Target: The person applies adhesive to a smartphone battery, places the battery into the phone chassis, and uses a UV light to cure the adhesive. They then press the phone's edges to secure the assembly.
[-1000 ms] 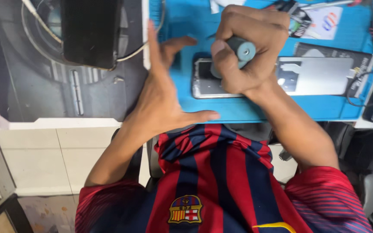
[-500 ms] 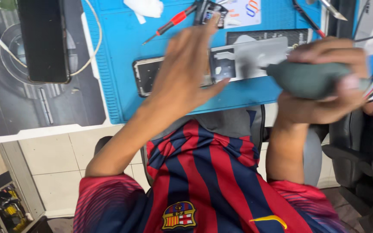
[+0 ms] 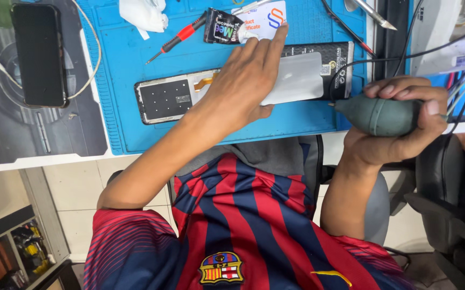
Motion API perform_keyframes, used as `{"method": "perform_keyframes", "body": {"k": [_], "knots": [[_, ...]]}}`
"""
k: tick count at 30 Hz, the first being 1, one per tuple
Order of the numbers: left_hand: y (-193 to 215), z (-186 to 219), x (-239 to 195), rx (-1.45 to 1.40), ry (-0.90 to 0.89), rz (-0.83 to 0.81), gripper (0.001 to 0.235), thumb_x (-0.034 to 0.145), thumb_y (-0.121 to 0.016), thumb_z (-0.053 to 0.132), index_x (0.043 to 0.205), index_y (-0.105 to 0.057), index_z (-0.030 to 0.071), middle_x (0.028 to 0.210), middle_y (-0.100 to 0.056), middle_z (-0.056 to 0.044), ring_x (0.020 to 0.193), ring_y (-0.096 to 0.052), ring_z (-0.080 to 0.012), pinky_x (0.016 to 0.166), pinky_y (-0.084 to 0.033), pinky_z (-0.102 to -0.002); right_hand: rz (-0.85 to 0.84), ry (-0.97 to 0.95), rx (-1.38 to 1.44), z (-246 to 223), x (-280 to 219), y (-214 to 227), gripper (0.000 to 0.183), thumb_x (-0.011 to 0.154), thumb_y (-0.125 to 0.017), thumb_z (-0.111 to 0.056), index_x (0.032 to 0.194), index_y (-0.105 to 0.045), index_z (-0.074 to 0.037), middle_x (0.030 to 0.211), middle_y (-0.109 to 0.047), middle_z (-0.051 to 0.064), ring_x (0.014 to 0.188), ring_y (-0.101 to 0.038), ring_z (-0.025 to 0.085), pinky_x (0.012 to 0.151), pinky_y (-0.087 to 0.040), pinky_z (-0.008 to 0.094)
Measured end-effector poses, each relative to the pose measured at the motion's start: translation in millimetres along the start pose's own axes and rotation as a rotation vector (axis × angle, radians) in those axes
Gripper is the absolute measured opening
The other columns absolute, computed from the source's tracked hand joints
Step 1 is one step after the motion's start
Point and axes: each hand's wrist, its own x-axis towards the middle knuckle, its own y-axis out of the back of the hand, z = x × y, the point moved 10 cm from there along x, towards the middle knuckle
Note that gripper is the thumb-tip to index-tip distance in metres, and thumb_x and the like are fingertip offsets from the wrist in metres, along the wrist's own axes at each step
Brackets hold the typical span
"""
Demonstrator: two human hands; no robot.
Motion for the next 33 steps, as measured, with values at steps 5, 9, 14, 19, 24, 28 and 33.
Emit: {"method": "perform_keyframes", "body": {"k": [5, 9, 14, 19, 24, 28, 33], "knots": [[9, -10, 0, -0.190, -0.010, 0.043, 0.132, 0.055, -0.096, 0.013, 0.157, -0.015, -0.011, 0.122, -0.056, -0.023, 0.117, -0.053, -0.0395, 0.110, -0.045, -0.045, -0.014, 0.033, -0.070, -14, 1, -24, 0.028, 0.103, -0.051, -0.029, 0.107, -0.055, -0.002, 0.102, -0.053, 0.012, 0.079, -0.058, 0.022, 0.069, -0.054, 0.034], [22, -13, -11, -0.320, -0.054, 0.117, 0.130, 0.065, -0.097, 0.014, 0.163, -0.012, -0.001, 0.128, -0.054, -0.018, 0.123, -0.052, -0.0369, 0.113, -0.044, -0.043, -0.032, 0.173, -0.111, -31, -1, -48, 0.032, 0.095, -0.053, -0.032, 0.108, -0.058, -0.003, 0.117, -0.055, 0.011, 0.082, -0.060, 0.019, 0.064, -0.057, 0.030], [49, -19, -27, -0.559, -0.141, 0.198, 0.111, 0.076, -0.094, 0.014, 0.158, -0.019, 0.006, 0.128, -0.052, -0.012, 0.118, -0.054, -0.0269, 0.117, -0.047, -0.039, -0.136, 0.437, -0.171, -45, -23, -83, 0.032, 0.091, -0.058, -0.035, 0.094, -0.057, -0.003, 0.105, -0.056, 0.012, 0.092, -0.058, 0.023, 0.062, -0.058, 0.032], [77, -36, -53, -0.562, -0.143, 0.279, 0.103, 0.074, -0.096, 0.017, 0.155, -0.034, 0.009, 0.131, -0.052, -0.010, 0.121, -0.056, -0.0246, 0.112, -0.049, -0.037, -0.331, 0.417, -0.326, -20, -68, -134, 0.036, 0.095, -0.053, -0.033, 0.086, -0.054, 0.002, 0.087, -0.060, 0.023, 0.080, -0.062, 0.033, 0.067, -0.057, 0.040], [102, -54, -82, -0.541, -0.140, 0.406, 0.089, 0.074, -0.097, 0.018, 0.145, -0.045, 0.011, 0.140, -0.050, -0.011, 0.131, -0.056, -0.0258, 0.114, -0.050, -0.037, -0.228, 0.322, -0.204, 12, -78, -153, 0.035, 0.094, -0.053, -0.030, 0.086, -0.053, 0.004, 0.081, -0.060, 0.023, 0.078, -0.064, 0.036, 0.071, -0.059, 0.044], [103, -74, -111, -0.580, 0.000, 0.427, 0.089, 0.073, -0.099, 0.021, 0.145, -0.049, 0.010, 0.141, -0.054, -0.010, 0.132, -0.058, -0.0262, 0.113, -0.050, -0.038, -0.160, 0.241, -0.186, 30, -77, -157, 0.031, 0.092, -0.052, -0.025, 0.087, -0.054, 0.005, 0.082, -0.057, 0.022, 0.071, -0.060, 0.031, 0.067, -0.058, 0.041], [104, -93, -142, -0.664, 0.016, 0.460, 0.092, 0.079, -0.102, 0.024, 0.148, -0.043, 0.008, 0.137, -0.058, -0.008, 0.133, -0.060, -0.0241, 0.111, -0.050, -0.035, -0.238, 0.202, -0.237, 34, -73, -177, 0.030, 0.092, -0.051, -0.023, 0.087, -0.054, 0.007, 0.082, -0.057, 0.022, 0.070, -0.060, 0.030, 0.065, -0.057, 0.039]]}}
